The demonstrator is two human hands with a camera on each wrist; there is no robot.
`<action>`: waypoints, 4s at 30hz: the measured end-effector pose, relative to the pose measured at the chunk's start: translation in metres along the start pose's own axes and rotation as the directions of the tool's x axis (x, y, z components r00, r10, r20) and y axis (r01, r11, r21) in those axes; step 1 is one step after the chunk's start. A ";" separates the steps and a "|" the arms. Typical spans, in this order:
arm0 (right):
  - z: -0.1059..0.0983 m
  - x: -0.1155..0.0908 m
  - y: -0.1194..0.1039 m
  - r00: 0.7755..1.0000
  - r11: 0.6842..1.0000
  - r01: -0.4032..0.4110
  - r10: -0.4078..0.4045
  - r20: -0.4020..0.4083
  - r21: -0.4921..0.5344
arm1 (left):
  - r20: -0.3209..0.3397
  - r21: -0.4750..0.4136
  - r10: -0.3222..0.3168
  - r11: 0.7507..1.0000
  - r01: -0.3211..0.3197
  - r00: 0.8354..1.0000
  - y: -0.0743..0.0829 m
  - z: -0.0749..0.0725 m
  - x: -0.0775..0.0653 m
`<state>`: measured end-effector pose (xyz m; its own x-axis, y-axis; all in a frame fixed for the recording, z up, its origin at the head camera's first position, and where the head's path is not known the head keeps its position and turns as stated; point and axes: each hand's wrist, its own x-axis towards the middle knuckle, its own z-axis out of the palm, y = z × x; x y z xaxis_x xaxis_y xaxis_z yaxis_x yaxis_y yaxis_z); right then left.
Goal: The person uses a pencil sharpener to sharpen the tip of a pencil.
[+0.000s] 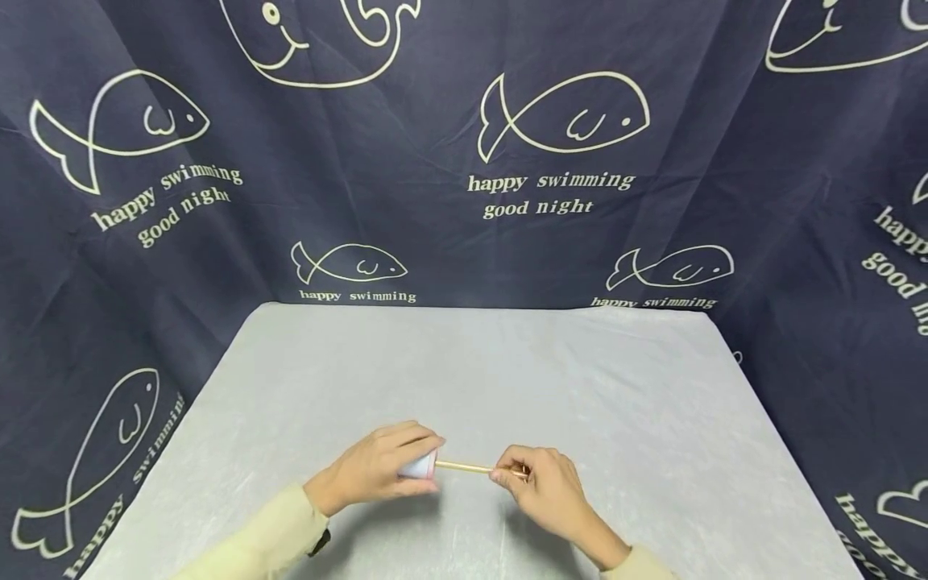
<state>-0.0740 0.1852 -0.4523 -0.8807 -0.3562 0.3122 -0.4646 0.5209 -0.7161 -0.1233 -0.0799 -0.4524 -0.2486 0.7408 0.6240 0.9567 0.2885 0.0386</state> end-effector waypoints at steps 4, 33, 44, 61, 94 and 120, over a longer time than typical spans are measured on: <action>-0.008 0.007 -0.001 0.957 0.950 -0.223 0.171 0.233 0.220 | -0.047 0.157 0.120 0.981 -0.111 0.992 0.001 0.004 -0.002; 0.011 0.010 0.014 0.656 0.661 0.415 -0.694 -0.297 -0.625 | 0.095 -0.024 -0.214 0.976 0.217 0.972 0.002 -0.008 0.006; 0.000 0.002 0.006 0.943 0.935 0.266 -0.303 -0.137 -0.234 | -0.061 0.222 0.052 0.974 -0.037 0.997 0.008 0.004 -0.002; 0.007 0.009 0.013 0.890 0.874 0.298 -0.400 -0.220 -0.384 | 0.042 0.098 -0.133 0.987 0.128 0.990 -0.006 -0.008 -0.001; -0.009 0.016 0.009 0.924 0.909 -0.209 0.063 0.378 0.360 | -0.115 0.378 0.248 0.907 -0.188 0.962 0.003 0.016 -0.011; 0.008 0.022 0.002 0.564 0.596 0.517 -0.777 -0.279 -0.614 | 0.382 -0.461 -0.482 0.640 0.615 0.788 -0.002 -0.019 0.009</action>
<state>-0.0941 0.1725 -0.4518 -0.1617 -0.3894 0.9068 -0.7892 0.6027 0.1181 -0.1247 -0.0848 -0.4322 -0.7148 0.6771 0.1750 0.5296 0.3606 0.7678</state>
